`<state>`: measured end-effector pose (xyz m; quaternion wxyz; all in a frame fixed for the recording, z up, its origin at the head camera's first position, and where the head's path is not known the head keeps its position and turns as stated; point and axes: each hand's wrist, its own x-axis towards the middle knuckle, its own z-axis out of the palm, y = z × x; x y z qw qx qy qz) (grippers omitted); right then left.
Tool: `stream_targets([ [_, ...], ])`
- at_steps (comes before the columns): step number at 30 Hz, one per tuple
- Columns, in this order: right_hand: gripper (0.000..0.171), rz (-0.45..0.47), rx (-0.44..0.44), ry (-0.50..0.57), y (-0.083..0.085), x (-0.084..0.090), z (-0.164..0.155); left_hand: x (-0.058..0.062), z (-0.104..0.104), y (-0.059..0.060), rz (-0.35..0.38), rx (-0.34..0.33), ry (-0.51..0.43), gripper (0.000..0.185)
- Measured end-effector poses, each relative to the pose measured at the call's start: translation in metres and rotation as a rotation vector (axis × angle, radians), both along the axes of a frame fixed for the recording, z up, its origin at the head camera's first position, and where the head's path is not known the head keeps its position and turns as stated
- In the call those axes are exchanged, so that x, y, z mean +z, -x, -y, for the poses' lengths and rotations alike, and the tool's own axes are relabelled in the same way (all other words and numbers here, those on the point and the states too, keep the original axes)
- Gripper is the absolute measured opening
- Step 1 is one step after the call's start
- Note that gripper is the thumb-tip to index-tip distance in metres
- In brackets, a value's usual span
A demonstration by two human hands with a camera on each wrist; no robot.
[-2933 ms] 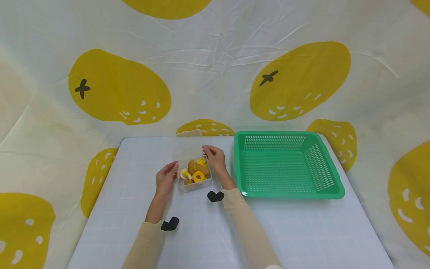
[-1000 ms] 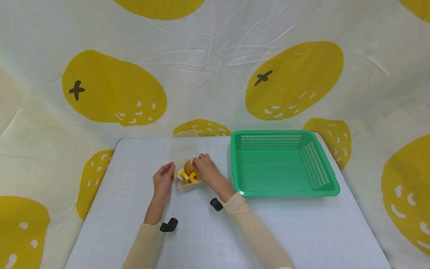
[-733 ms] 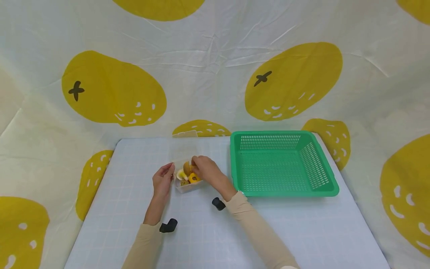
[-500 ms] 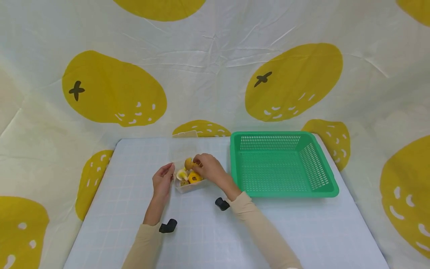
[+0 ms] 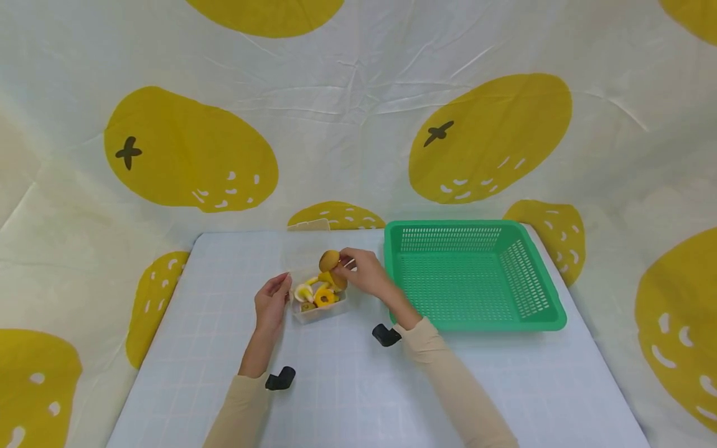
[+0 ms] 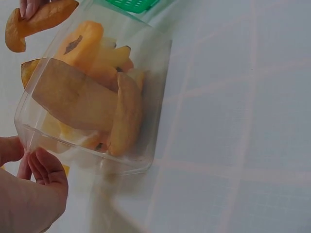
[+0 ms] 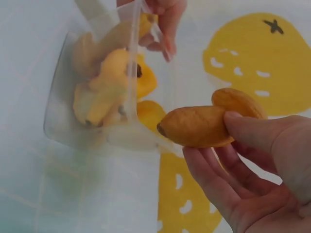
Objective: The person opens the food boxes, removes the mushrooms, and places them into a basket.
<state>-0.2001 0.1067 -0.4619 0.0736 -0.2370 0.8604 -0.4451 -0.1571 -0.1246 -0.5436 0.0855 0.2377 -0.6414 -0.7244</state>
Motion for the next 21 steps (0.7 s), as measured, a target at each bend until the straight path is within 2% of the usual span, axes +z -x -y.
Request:
stream_targets([
  [7,0.025,0.077,-0.008,0.045,0.001,0.006,-0.026,0.001,-0.002,0.0,0.017,-0.002,0.008,0.03],
  [15,0.031,0.313,-0.054,0.217,0.002,0.011,-0.058,0.005,-0.001,-0.001,0.018,-0.015,0.013,0.032],
  [21,0.038,0.392,-0.105,0.262,0.005,0.009,-0.081,0.002,-0.001,-0.001,0.013,-0.011,0.016,0.031],
])
